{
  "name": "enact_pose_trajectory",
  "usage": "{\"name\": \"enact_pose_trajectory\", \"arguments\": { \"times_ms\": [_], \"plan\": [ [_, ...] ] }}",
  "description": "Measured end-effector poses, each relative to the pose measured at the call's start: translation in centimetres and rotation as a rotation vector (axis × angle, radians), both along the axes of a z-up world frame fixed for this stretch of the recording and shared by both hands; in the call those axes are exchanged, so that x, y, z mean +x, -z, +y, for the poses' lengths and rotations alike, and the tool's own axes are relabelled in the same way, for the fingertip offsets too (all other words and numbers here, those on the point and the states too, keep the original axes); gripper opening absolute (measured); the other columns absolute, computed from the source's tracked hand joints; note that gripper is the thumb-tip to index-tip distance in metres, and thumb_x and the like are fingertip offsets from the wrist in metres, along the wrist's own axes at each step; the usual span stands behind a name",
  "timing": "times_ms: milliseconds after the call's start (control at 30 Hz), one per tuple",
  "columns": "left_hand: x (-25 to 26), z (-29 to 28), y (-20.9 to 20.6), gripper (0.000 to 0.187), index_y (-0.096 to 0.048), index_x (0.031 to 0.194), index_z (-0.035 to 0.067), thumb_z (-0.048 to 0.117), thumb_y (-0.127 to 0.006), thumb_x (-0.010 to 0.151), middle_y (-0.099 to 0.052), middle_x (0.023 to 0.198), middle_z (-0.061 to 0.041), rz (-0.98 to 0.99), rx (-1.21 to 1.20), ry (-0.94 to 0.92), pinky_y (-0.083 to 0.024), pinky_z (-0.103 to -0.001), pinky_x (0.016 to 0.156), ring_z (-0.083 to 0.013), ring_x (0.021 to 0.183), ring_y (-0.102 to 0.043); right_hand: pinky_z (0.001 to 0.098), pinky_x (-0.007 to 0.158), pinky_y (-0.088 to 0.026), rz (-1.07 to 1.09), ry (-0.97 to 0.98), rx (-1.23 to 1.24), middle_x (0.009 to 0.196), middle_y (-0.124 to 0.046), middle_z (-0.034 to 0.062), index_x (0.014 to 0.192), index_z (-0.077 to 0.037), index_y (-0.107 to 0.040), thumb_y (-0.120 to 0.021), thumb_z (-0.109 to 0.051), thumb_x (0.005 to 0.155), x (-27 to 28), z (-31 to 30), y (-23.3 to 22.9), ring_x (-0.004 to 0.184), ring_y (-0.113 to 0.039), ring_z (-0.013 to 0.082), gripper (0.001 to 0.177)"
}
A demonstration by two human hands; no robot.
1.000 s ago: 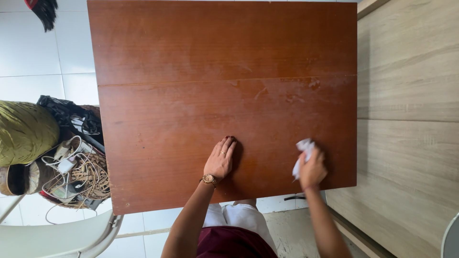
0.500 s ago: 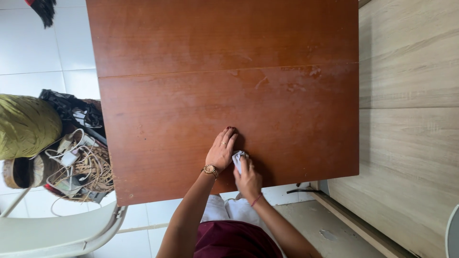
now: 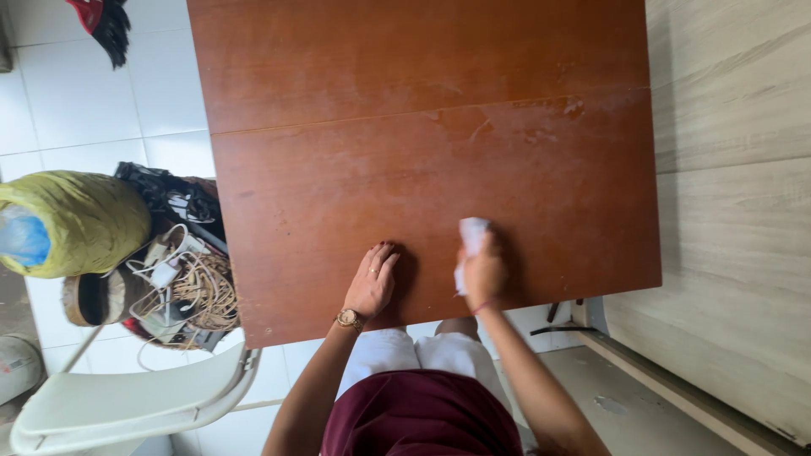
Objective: The person wipes a wooden table surface with a white cloth, moving the cloth back and forth across the tabletop. The person uses their left hand to stabilize the table while wiping with the right hand.
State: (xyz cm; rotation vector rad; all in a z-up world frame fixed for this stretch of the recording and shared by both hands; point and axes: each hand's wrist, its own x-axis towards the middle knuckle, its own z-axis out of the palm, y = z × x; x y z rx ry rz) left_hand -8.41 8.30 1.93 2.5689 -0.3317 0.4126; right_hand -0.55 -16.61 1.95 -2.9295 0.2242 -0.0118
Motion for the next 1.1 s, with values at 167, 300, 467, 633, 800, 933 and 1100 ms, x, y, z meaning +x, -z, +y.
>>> {"name": "enact_pose_trajectory", "arguments": {
  "times_ms": [167,300,467,633,800,933,1100],
  "plan": [
    [-3.3,1.3,0.0,0.051,-0.053,0.139,-0.001,0.004,-0.047,0.089,-0.054,0.139,-0.023,0.019,-0.030,-0.004,-0.042,-0.049,0.117,-0.0423,0.134,-0.051,0.0403,0.041,-0.057,-0.124,-0.572,0.046,0.086,-0.067,0.0043,0.120,-0.022,-0.060,-0.067,-0.039,0.081,-7.7,9.0,-2.4,0.053,-0.071,0.0277,0.043],
    [-4.1,1.0,1.3,0.057,-0.051,0.141,-0.002,0.001,-0.046,0.084,-0.053,0.138,-0.025,0.019,-0.065,0.059,-0.042,-0.051,0.116,-0.0448,0.133,-0.051,0.0365,0.036,-0.054,-0.275,-0.759,-0.043,0.087,-0.064,-0.0002,0.124,-0.029,-0.060,-0.066,-0.037,0.076,-6.7,6.4,-5.1,0.041,-0.063,0.0221,0.050],
    [-3.3,2.2,-0.1,0.046,-0.055,0.131,-0.002,-0.002,-0.048,0.086,-0.054,0.135,-0.026,-0.017,-0.155,-0.055,-0.044,-0.053,0.113,-0.0476,0.129,-0.052,0.0411,0.044,-0.055,-0.245,-0.467,-0.182,0.091,-0.064,0.0012,0.126,-0.030,-0.060,-0.062,-0.038,0.087,-2.7,-2.4,-4.3,0.056,-0.066,0.0265,0.040],
    [-4.7,2.7,-0.5,0.014,-0.056,0.103,0.004,0.002,-0.051,0.091,-0.058,0.127,-0.016,0.017,-0.215,-0.237,-0.049,-0.044,0.107,-0.0384,0.124,-0.059,0.0395,0.054,-0.060,-0.126,-0.273,-0.176,0.100,-0.063,0.0052,0.127,-0.018,-0.058,-0.066,-0.026,0.091,-3.4,1.6,-4.9,0.074,-0.071,0.0258,0.038],
    [-5.2,2.0,0.5,0.008,-0.051,0.093,0.005,0.007,-0.052,0.101,-0.059,0.116,-0.012,0.085,-0.240,-0.358,-0.050,-0.042,0.103,-0.0353,0.119,-0.060,0.0440,0.061,-0.052,-0.127,-0.862,0.029,0.090,-0.057,0.0083,0.121,-0.023,-0.064,-0.064,-0.018,0.087,-7.0,5.5,-1.9,0.075,-0.062,0.0317,0.034],
    [-4.6,0.3,0.5,0.023,-0.052,0.089,0.008,0.022,-0.050,0.107,-0.059,0.112,-0.009,0.086,-0.160,-0.327,-0.051,-0.044,0.100,-0.0333,0.117,-0.060,0.0430,0.074,-0.041,-0.001,-1.105,0.121,0.095,-0.053,0.0020,0.120,-0.033,-0.061,-0.054,-0.020,0.094,-9.9,3.8,-5.0,0.087,-0.054,0.0273,0.030],
    [-3.7,-2.8,-1.6,0.013,-0.055,0.093,0.008,0.016,-0.061,0.101,-0.057,0.110,-0.010,0.016,-0.090,-0.346,-0.052,-0.043,0.097,-0.0347,0.115,-0.060,0.0547,0.096,-0.038,-0.171,-0.938,0.019,0.107,-0.056,-0.0036,0.097,-0.043,-0.067,-0.063,-0.029,0.089,-8.7,-5.6,-5.7,0.106,-0.053,0.0240,0.016]
  ]
}}
